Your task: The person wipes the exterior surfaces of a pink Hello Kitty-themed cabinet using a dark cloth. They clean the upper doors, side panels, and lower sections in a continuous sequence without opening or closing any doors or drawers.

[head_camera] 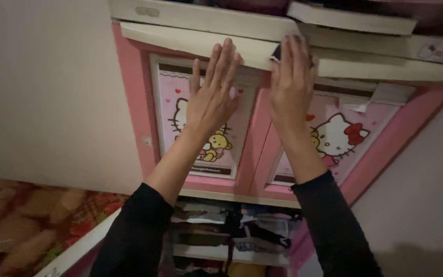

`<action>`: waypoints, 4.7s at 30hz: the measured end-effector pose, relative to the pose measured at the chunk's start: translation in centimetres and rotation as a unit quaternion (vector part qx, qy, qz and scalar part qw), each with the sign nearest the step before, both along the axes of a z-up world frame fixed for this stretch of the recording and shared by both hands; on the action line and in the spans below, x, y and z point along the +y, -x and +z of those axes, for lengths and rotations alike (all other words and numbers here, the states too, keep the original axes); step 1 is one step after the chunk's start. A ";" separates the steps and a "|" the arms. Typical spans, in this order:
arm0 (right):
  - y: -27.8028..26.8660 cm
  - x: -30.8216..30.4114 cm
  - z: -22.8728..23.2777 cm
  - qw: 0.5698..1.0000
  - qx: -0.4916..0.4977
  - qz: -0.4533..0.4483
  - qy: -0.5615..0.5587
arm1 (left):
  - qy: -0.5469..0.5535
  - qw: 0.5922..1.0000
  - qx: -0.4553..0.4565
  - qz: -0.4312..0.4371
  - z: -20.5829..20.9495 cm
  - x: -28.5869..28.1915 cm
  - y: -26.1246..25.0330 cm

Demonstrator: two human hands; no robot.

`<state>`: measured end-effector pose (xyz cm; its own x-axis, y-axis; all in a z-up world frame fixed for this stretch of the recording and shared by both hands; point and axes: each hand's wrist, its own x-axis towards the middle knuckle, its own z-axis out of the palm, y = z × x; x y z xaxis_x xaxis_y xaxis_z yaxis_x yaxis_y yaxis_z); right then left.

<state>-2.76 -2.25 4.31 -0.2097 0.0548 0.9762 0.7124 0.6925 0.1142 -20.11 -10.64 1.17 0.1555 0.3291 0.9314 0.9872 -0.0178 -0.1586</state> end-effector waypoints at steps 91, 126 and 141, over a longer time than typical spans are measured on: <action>-24.1 8.5 -7.8 0.975 0.001 -0.155 0.161 | 0.205 0.978 -0.003 -0.034 -4.0 9.0 -20.8; -11.4 9.3 -23.0 0.976 -0.196 -0.068 0.060 | 0.125 0.990 0.058 -0.004 -13.4 9.4 -9.7; -11.6 10.2 -25.3 0.986 -0.153 -0.063 0.005 | 0.152 0.988 0.036 0.003 -14.9 9.8 -9.6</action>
<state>8.82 7.94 -20.97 -0.4854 0.1085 0.8676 0.7266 0.6020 0.3312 -10.51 -0.80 -13.77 0.2150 0.5930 0.7759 0.9738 -0.0704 -0.2161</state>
